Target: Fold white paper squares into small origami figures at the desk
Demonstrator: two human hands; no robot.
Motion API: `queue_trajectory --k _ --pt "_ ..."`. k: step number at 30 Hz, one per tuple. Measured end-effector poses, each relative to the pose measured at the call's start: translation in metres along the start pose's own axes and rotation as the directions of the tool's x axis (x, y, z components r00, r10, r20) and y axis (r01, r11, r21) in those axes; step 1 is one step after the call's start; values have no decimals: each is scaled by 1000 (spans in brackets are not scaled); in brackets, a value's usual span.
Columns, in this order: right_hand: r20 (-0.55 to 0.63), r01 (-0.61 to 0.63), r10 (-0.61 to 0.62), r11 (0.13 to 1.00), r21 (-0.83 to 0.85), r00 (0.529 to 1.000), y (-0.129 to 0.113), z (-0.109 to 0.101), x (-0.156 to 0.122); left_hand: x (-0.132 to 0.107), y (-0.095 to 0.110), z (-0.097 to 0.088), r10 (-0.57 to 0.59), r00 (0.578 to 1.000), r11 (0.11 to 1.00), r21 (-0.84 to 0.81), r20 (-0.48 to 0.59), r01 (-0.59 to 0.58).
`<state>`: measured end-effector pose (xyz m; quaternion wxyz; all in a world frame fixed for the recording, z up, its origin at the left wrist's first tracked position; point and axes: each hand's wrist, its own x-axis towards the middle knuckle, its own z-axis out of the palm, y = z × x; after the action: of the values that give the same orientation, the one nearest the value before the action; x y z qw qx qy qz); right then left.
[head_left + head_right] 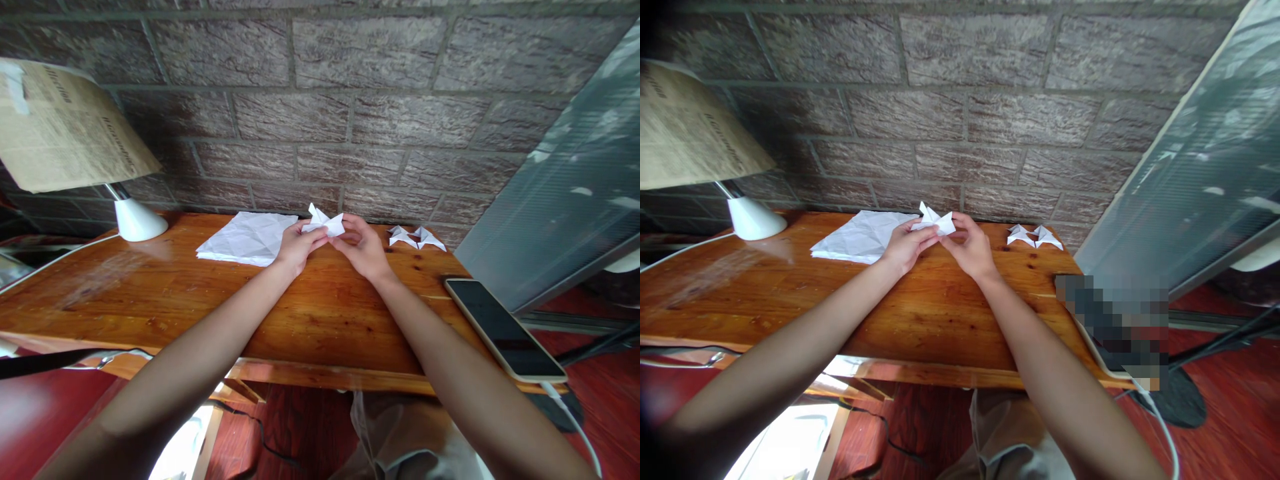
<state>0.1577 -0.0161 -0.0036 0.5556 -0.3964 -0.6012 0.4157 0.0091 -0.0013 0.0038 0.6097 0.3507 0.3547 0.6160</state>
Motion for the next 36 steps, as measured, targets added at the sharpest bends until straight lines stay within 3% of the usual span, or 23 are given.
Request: queue_trajectory --k 3,10,15,21,24,28,33,36 --pt "-32 150 -155 981 -121 987 2 -1 0 -1 0 0 -3 1000 1000 7 9 2" --pt "-68 128 -138 983 -133 988 6 -1 1 0 0 0 -94 996 995 27 -8 94" --pt "-136 159 -207 940 -302 969 1 -1 -2 1 1 -1 -119 993 993 7 -11 119" --pt "-41 189 -220 907 -377 975 -3 -3 -5 3 0 -3 -140 990 990 -28 -33 139" --pt "-26 222 -255 883 -414 967 -3 -4 -5 3 -2 -4 -146 989 989 -18 5 146" --pt "59 310 -331 787 -534 942 -5 -6 -5 3 -3 -5 -144 988 989 -6 49 145" --pt "157 374 -373 631 -679 914 -6 -9 -4 4 -2 -5 -156 988 988 -18 19 156" --pt "162 380 -385 602 -703 909 -2 -9 -3 4 -1 -4 -173 985 985 -18 -2 173"
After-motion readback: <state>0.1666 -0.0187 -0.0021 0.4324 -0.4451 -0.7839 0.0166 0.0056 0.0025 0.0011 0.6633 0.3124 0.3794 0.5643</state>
